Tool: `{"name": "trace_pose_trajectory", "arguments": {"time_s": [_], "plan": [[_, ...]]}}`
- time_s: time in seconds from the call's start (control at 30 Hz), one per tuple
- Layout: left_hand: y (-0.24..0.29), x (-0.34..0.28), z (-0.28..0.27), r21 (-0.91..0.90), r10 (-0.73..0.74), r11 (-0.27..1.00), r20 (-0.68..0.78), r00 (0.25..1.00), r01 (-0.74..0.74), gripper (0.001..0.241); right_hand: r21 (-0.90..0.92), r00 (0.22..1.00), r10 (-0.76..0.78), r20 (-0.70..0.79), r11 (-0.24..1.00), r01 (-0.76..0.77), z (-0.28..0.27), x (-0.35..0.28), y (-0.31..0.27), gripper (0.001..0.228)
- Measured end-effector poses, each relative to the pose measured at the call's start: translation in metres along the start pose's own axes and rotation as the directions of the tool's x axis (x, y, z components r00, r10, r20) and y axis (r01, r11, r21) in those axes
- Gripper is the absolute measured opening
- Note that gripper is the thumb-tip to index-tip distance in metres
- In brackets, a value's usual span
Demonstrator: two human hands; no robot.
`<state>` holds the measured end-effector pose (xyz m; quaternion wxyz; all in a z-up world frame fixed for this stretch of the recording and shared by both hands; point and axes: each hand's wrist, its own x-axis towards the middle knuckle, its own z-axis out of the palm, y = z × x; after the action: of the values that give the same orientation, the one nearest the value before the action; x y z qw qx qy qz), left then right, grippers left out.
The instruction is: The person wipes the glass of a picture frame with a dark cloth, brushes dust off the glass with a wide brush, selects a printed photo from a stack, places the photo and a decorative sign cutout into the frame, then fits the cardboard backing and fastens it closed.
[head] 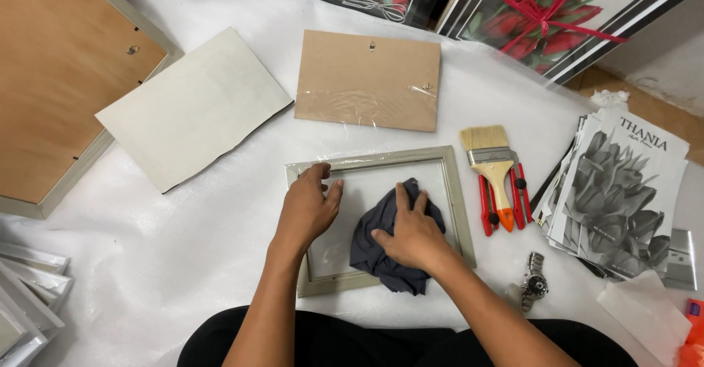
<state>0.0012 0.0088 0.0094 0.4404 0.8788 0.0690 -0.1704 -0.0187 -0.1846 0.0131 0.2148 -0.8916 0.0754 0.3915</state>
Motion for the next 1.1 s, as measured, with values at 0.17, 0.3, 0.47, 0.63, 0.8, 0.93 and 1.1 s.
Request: {"name": "trace_pose_trajectory", "arguments": {"time_s": [0.17, 0.3, 0.47, 0.63, 0.8, 0.93, 1.1], "plan": [[-0.005, 0.001, 0.002, 0.002, 0.01, 1.0, -0.007, 1.0, -0.01, 0.05, 0.034, 0.995, -0.099, 0.005, 0.995, 0.099, -0.003, -0.009, -0.006, 0.091], [-0.005, 0.002, 0.002, 0.013, 0.007, 1.0, -0.002, 1.0, -0.007, 0.051, -0.033, 0.971, -0.234, 0.048, 0.971, 0.236, -0.004, -0.022, -0.023, 0.08], [-0.008, 0.003, 0.004, 0.01, 0.015, 1.0, -0.003, 1.0, -0.015, 0.051, -0.364, 0.919, -0.389, -0.064, 0.867, 0.341, 0.021, 0.03, 0.019, 0.078], [-0.006, 0.003, 0.003, 0.02, 0.007, 1.0, -0.004, 1.0, -0.007, 0.05, -0.505, 0.882, -0.4, -0.251, 0.831, 0.233, 0.021, 0.047, 0.041, 0.073], [-0.006, 0.0, -0.002, 0.014, -0.022, 1.0, 0.003, 1.0, 0.022, 0.051, -0.546, 0.988, -0.096, -0.12, 0.837, 0.015, 0.022, 0.036, 0.047, 0.105], [-0.008, 0.001, -0.005, -0.007, -0.036, 0.999, -0.003, 0.999, 0.036, 0.051, -0.58, 0.984, -0.009, -0.176, 0.809, -0.096, 0.034, 0.071, 0.087, 0.093], [-0.01, 0.002, -0.005, -0.018, -0.033, 0.999, -0.013, 0.999, 0.032, 0.052, -0.511, 0.987, 0.003, -0.163, 0.855, -0.087, 0.034, 0.072, 0.085, 0.069]]}}
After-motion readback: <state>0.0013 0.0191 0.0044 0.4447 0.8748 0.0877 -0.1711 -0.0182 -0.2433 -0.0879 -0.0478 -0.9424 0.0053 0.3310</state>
